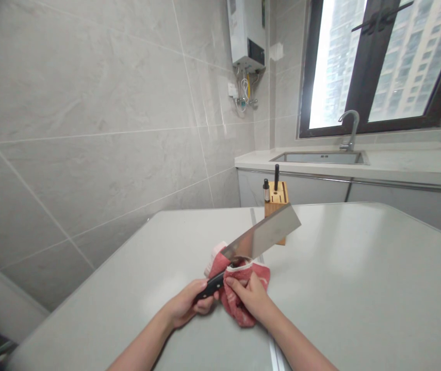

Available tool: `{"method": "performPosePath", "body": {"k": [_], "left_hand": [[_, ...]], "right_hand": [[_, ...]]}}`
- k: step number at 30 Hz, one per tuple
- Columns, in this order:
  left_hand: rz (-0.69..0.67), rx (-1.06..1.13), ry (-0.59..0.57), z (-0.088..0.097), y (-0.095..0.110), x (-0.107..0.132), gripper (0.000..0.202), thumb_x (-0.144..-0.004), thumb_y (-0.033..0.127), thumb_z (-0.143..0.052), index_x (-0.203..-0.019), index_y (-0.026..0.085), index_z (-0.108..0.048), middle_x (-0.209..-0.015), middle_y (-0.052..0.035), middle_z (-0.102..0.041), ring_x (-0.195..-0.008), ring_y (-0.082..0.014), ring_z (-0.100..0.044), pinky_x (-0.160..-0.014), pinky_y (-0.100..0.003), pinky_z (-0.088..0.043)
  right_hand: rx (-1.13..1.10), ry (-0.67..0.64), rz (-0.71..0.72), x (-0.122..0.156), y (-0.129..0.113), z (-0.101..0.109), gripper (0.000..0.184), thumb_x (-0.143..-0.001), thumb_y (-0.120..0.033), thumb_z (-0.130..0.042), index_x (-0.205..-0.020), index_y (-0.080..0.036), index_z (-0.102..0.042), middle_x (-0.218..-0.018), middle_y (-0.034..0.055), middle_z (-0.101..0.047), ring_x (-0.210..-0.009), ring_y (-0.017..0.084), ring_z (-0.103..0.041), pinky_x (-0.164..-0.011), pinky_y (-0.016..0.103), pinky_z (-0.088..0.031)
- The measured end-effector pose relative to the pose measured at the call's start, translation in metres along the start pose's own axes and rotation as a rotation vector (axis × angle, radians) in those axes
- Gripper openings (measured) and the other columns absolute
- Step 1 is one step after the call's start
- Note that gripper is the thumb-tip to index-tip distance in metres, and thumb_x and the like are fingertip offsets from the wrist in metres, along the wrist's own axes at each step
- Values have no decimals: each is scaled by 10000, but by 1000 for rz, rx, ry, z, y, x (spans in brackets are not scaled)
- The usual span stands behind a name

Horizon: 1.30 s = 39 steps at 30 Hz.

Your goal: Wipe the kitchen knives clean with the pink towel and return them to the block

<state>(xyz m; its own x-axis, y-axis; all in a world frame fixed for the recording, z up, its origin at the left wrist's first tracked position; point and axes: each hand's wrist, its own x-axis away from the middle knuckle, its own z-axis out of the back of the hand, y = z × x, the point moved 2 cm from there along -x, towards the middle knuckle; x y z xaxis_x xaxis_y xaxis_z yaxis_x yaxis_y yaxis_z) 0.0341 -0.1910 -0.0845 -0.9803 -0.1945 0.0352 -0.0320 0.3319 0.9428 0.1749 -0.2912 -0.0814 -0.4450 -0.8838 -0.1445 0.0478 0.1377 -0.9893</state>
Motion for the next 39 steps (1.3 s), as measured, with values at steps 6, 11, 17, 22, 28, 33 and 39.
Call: {"method": "performPosePath", "body": {"k": [6,11,17,22,28,33,39], "left_hand": [[-16,-16,-12,0,4,0,420,-796,487,-516,-882,77,-545,-527,83,-267,-447,-52,-120,-433,-202,-84],[1,-26,-2,-1,4,0,443,-768,513,-543,-882,85,-537,-532,83,-259,-450,-51,-119,-432,-199,-78],[-8,-42,-33,-1,3,0,426,-790,486,-530,-910,76,-536,-546,73,-270,-459,-57,-133,-435,-208,-74],[-7,-51,-45,-1,2,-1,439,-775,498,-548,-921,85,-532,-544,75,-277,-458,-56,-139,-440,-209,-87],[-3,-72,-45,-2,3,-1,419,-779,484,-550,-911,86,-533,-547,68,-308,-450,-52,-176,-441,-212,-102],[-10,-33,-36,-4,3,-1,404,-786,476,-542,-901,89,-526,-545,72,-294,-447,-51,-150,-436,-209,-89],[-6,48,11,-8,2,-3,394,-789,482,-534,-867,96,-519,-538,85,-259,-436,-40,-104,-430,-198,-78]], "right_hand": [[63,-29,32,0,-2,1,370,-708,-530,-585,-625,-182,-491,-479,-31,-506,-445,111,-464,-428,225,-351],[93,-25,55,-1,-2,1,386,-716,-539,-572,-601,-181,-487,-480,-27,-498,-447,112,-451,-426,228,-341],[58,-7,51,-2,3,2,385,-712,-540,-582,-614,-178,-491,-479,-32,-502,-429,103,-451,-413,223,-346],[14,-27,4,-2,8,1,402,-708,-551,-582,-627,-170,-484,-463,-36,-509,-402,94,-453,-403,213,-337],[-3,-22,-16,-2,4,0,437,-682,-592,-580,-617,-171,-481,-458,-32,-526,-391,94,-470,-395,211,-351],[-32,-24,-9,-2,6,1,419,-692,-567,-590,-614,-168,-490,-464,-33,-526,-401,88,-464,-393,202,-346],[-18,12,-26,-4,8,3,376,-696,-531,-607,-676,-166,-520,-460,-37,-537,-399,99,-470,-400,214,-353]]}}
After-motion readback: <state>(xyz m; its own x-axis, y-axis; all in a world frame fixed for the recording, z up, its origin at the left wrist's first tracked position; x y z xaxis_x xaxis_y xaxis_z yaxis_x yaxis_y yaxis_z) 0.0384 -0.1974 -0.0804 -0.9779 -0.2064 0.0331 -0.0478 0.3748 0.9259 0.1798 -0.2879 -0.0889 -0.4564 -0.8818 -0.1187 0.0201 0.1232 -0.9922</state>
